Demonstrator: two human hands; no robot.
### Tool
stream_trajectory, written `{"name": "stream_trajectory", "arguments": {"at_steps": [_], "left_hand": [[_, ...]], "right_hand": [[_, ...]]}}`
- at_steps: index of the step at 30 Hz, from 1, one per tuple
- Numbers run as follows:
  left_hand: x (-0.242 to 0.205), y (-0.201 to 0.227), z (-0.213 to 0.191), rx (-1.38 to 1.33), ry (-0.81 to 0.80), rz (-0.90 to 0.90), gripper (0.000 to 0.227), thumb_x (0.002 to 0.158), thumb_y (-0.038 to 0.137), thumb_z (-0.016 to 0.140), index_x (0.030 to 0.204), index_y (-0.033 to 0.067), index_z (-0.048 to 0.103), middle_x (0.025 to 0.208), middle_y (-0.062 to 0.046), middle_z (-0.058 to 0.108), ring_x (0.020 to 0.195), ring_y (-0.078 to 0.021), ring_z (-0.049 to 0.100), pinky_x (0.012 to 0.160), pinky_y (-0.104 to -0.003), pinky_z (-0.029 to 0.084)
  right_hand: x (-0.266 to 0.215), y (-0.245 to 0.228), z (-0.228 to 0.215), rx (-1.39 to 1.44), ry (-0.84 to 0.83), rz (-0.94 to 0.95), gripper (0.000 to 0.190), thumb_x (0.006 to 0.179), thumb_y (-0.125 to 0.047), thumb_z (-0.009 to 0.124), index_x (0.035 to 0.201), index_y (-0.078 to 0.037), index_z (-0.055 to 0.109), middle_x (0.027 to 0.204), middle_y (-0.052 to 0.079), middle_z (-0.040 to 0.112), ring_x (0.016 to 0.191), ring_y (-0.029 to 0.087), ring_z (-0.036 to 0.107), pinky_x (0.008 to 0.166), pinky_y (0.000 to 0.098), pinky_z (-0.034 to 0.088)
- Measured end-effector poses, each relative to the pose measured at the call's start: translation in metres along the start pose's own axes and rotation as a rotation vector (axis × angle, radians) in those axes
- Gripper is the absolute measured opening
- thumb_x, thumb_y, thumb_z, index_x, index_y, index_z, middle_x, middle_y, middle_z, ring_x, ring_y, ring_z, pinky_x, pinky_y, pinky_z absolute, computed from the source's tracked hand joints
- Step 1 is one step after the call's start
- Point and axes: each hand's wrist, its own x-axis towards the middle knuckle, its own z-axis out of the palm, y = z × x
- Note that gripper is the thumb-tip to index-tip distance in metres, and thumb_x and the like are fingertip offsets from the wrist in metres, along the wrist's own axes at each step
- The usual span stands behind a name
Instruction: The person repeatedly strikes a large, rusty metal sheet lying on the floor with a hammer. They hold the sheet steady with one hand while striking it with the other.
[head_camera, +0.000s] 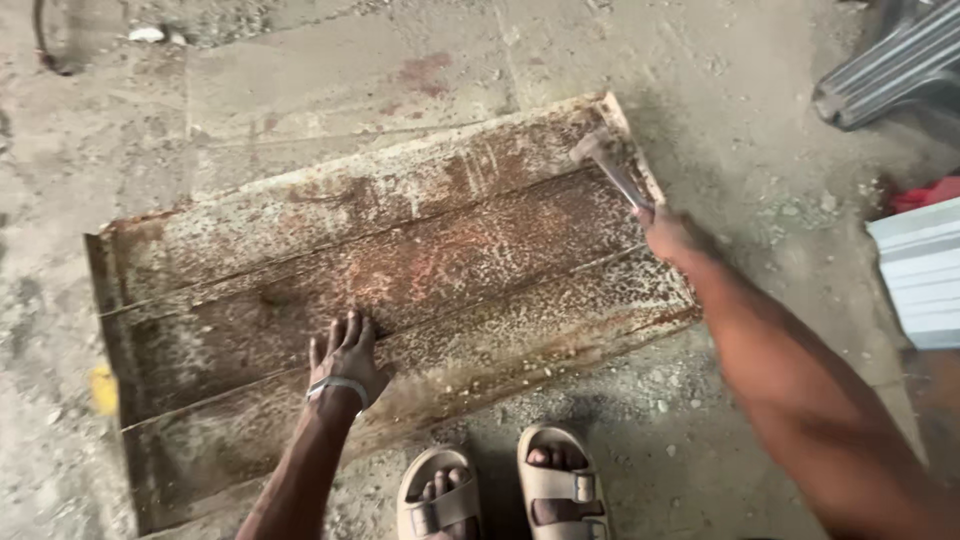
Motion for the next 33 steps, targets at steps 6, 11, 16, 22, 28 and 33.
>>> {"name": "stream_trajectory", "arguments": {"at_steps": [6, 11, 16, 22, 28, 33], "left_hand": [[0.006, -0.003, 0.005, -0.014, 0.074, 0.040, 0.093, 0.091, 0.053, 0.064, 0.163, 0.0186, 0.017, 0.173, -0.004, 0.008, 0.158, -0.0301, 0.009, 0.125, -0.059, 0.015], [0.002, -0.001, 0.008, -0.039, 0.053, 0.015, 0.096, 0.090, 0.054, 0.066, 0.163, 0.0178, 0.015, 0.172, -0.003, 0.005, 0.157, -0.0286, 0.009, 0.124, -0.060, 0.013], [0.000, 0.005, 0.004, -0.032, 0.039, -0.005, 0.094, 0.091, 0.055, 0.065, 0.162, 0.0187, 0.016, 0.173, -0.004, 0.005, 0.158, -0.0276, 0.008, 0.125, -0.059, 0.013], [-0.005, 0.004, -0.002, -0.058, 0.029, -0.006, 0.094, 0.090, 0.056, 0.064, 0.162, 0.0239, 0.014, 0.172, 0.003, 0.002, 0.158, -0.0249, 0.005, 0.125, -0.060, 0.005], [-0.011, -0.003, -0.002, -0.097, 0.082, 0.027, 0.093, 0.091, 0.052, 0.064, 0.164, 0.0247, 0.012, 0.172, 0.005, 0.001, 0.158, -0.0238, 0.008, 0.124, -0.062, 0.006], [-0.003, 0.002, -0.001, -0.050, 0.027, 0.010, 0.095, 0.092, 0.055, 0.064, 0.163, 0.0199, 0.012, 0.172, -0.001, 0.004, 0.158, -0.0249, 0.007, 0.126, -0.058, 0.005]], "right_hand": [[-0.015, -0.019, -0.065, -0.061, 0.188, -0.178, 0.049, 0.111, -0.048, 0.046, 0.105, -0.005, 0.068, 0.080, 0.016, 0.069, 0.070, 0.035, 0.065, 0.065, 0.0534, 0.052], [-0.047, -0.027, -0.119, 0.375, 0.787, -0.425, 0.025, 0.118, -0.026, 0.052, 0.114, -0.001, 0.055, 0.082, 0.002, 0.066, 0.050, 0.011, 0.051, 0.038, 0.0313, 0.037], [-0.013, -0.019, -0.117, 0.776, 0.876, -0.510, 0.041, 0.124, -0.030, 0.045, 0.145, 0.001, 0.030, 0.086, 0.007, 0.063, 0.062, 0.013, 0.064, 0.049, 0.0247, 0.051], [0.006, -0.012, -0.005, 0.122, 0.130, 0.208, 0.056, 0.111, -0.053, 0.034, 0.143, -0.008, 0.044, 0.108, 0.024, 0.068, 0.094, 0.043, 0.070, 0.078, 0.0580, 0.056], [0.017, -0.009, -0.014, 0.229, 0.379, 0.089, 0.053, 0.105, -0.054, 0.051, 0.108, -0.004, 0.070, 0.107, 0.026, 0.070, 0.099, 0.047, 0.066, 0.086, 0.0576, 0.051], [-0.002, -0.025, -0.068, 0.640, 0.660, -0.105, 0.036, 0.117, -0.037, 0.044, 0.117, -0.006, 0.060, 0.082, 0.008, 0.066, 0.061, 0.023, 0.063, 0.046, 0.0385, 0.047]]}}
